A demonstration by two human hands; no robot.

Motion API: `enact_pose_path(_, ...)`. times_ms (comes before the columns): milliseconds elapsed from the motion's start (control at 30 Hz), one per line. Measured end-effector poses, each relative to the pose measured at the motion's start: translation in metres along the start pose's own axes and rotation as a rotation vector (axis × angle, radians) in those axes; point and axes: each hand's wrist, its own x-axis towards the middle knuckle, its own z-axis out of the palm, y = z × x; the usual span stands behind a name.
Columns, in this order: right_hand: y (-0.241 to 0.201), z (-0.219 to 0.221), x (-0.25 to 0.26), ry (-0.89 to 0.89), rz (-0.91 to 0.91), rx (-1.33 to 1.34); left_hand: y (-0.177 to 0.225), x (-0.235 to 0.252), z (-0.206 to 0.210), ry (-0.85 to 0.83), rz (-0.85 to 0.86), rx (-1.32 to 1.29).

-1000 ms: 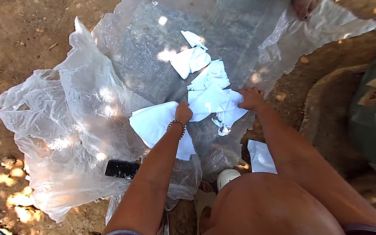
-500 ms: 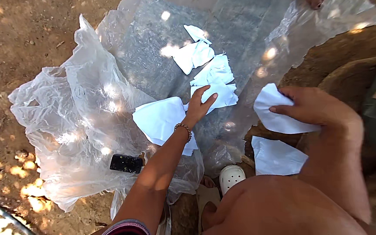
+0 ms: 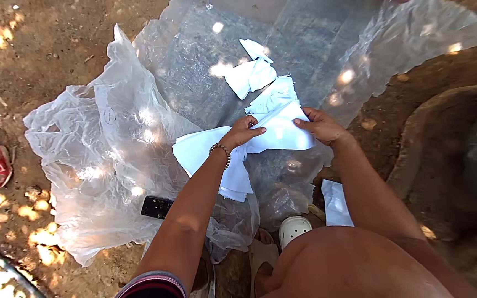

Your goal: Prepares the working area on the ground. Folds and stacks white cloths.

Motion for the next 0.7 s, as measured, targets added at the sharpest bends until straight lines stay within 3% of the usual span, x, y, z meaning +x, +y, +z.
enact_pose_path(200, -0.032, 0.026, 0.003, 0.168, -0.015, -0.009, 0.005, -0.007, 0.027, -0.021, -0.061, -0.1)
enact_pose_path(300, -0.025, 0.017, 0.017, 0.227, 0.012, -0.062, -0.009, -0.001, 0.026, -0.057, -0.032, -0.15)
enact_pose_path(367, -0.007, 0.007, 0.028, 0.299, 0.081, -0.288, -0.013, 0.005, 0.02, -0.031, -0.078, -0.121)
enact_pose_path(467, 0.015, 0.015, 0.04, 0.335, 0.186, -0.745, -0.024, 0.025, 0.021, -0.009, -0.19, 0.214)
enact_pose_path(600, 0.053, 0.07, 0.052, 0.369, -0.162, -0.988, -0.024, 0.031, 0.027, 0.055, -0.259, 0.369)
enact_pose_path(700, 0.082, 0.09, 0.06, 0.318, -0.172, -0.992, -0.023, 0.028, 0.024, 0.056, -0.246, 0.392)
